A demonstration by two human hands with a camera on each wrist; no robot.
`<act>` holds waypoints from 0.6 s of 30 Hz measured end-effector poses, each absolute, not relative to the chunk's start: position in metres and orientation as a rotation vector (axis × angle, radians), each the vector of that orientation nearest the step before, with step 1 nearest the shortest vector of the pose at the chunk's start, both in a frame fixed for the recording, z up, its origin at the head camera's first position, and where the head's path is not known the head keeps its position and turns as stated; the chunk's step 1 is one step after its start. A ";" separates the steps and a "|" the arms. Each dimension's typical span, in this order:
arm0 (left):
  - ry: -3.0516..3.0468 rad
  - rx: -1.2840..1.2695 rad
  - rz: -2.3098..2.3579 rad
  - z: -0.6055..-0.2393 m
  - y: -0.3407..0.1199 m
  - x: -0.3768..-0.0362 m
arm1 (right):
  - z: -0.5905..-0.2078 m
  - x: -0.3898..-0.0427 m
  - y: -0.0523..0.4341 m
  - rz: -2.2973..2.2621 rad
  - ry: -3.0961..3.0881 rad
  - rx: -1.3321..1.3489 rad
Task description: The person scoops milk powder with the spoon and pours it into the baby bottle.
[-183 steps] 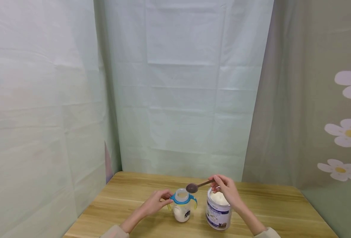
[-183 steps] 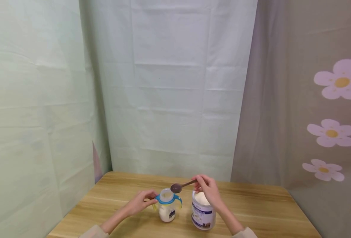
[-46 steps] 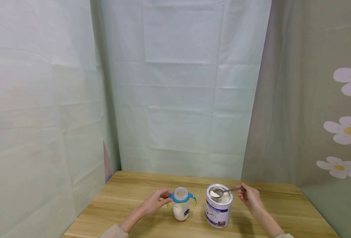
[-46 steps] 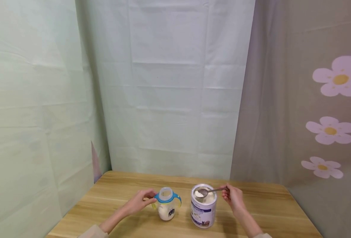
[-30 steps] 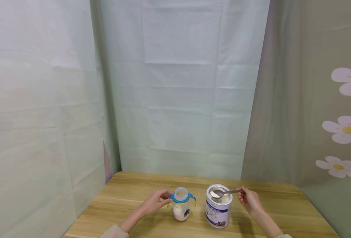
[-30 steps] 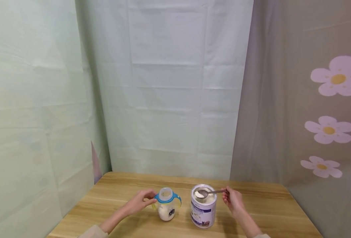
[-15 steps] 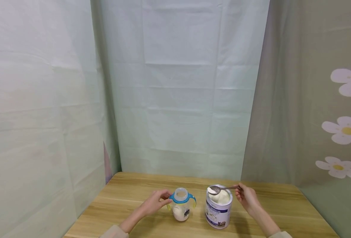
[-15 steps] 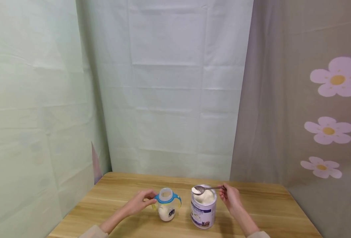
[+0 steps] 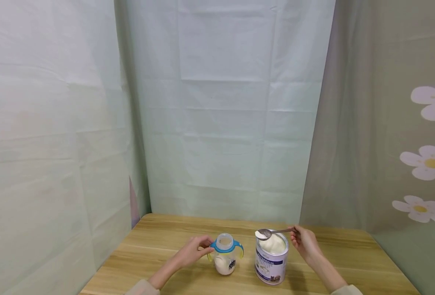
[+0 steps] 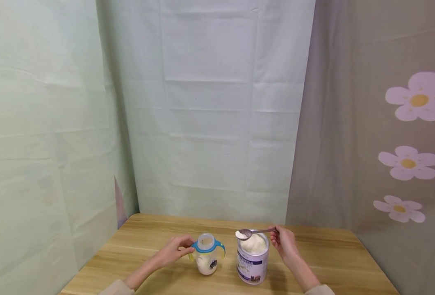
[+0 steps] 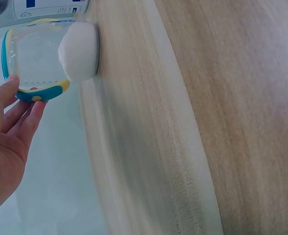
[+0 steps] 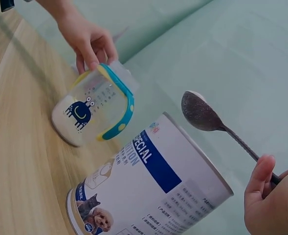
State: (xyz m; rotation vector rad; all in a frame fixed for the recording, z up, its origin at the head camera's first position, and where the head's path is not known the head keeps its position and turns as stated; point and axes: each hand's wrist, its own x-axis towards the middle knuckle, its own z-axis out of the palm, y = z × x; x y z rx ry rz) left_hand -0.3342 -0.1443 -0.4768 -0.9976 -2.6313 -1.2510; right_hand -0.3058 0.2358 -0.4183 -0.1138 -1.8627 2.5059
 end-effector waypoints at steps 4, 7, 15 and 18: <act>-2.636 -1.002 -1.270 -0.477 -0.144 -0.335 | -0.416 -0.306 0.234 2.464 -1.892 -0.089; -2.639 -1.000 -1.273 -0.476 -0.144 -0.336 | -0.413 -0.306 0.232 2.440 -1.914 -0.082; -2.646 -0.992 -1.247 -0.476 -0.145 -0.335 | -0.408 -0.305 0.226 2.448 -1.914 -0.085; -2.648 -0.993 -1.243 -0.476 -0.145 -0.335 | -0.407 -0.305 0.224 2.443 -1.919 -0.082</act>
